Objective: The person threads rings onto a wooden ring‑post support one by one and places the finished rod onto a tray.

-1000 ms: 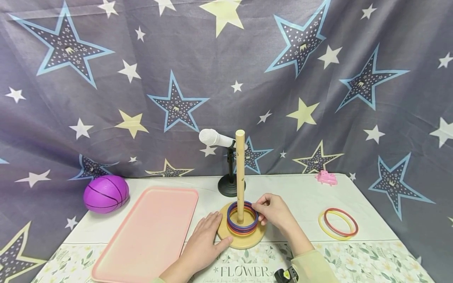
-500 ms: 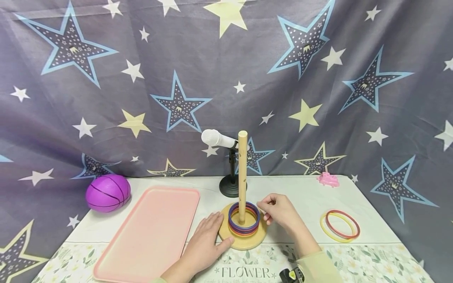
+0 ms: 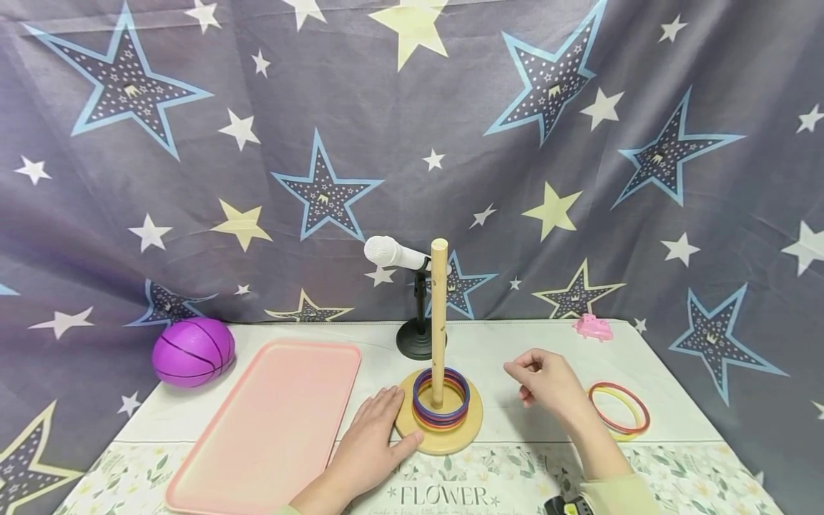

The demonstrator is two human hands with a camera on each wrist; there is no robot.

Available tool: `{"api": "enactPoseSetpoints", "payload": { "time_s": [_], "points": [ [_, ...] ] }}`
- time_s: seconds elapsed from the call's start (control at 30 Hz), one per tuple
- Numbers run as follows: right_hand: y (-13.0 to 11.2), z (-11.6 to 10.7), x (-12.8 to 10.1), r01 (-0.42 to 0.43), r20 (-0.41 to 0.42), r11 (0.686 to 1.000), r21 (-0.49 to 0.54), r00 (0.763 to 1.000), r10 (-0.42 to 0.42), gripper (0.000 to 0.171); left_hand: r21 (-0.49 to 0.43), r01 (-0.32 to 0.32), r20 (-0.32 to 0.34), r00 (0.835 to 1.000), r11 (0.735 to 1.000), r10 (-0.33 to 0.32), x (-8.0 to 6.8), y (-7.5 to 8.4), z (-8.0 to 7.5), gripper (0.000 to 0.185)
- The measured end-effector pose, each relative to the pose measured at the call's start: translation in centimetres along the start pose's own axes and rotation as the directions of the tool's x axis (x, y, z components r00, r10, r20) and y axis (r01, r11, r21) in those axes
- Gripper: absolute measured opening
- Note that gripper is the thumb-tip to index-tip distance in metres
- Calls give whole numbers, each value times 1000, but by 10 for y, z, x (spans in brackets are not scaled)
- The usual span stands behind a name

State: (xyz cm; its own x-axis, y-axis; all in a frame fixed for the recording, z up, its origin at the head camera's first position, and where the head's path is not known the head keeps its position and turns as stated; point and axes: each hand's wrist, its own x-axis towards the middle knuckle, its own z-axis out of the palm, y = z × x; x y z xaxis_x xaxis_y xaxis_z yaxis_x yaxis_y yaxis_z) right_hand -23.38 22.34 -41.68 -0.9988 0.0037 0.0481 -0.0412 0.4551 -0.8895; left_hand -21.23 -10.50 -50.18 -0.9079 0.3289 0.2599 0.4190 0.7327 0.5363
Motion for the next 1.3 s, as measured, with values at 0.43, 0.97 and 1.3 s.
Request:
{"api": "enactPoseSetpoints", "payload": {
  "time_s": [0.43, 0.97, 1.3],
  "points": [
    [25, -49, -15, -91, -94, 994, -62, 992, 85, 38, 20, 33, 36, 999, 999, -34, -1, 1, -3, 88],
    [59, -106, -24, -148, -149, 987, -67, 979, 137, 60, 9, 11, 15, 1000, 1000, -11, 0, 1, -2, 87],
    [79, -128, -28, -245, -181, 970, 4, 953, 241, 59, 9, 2, 5, 1000, 1000, -2, 0, -2, 1, 88]
  ]
}}
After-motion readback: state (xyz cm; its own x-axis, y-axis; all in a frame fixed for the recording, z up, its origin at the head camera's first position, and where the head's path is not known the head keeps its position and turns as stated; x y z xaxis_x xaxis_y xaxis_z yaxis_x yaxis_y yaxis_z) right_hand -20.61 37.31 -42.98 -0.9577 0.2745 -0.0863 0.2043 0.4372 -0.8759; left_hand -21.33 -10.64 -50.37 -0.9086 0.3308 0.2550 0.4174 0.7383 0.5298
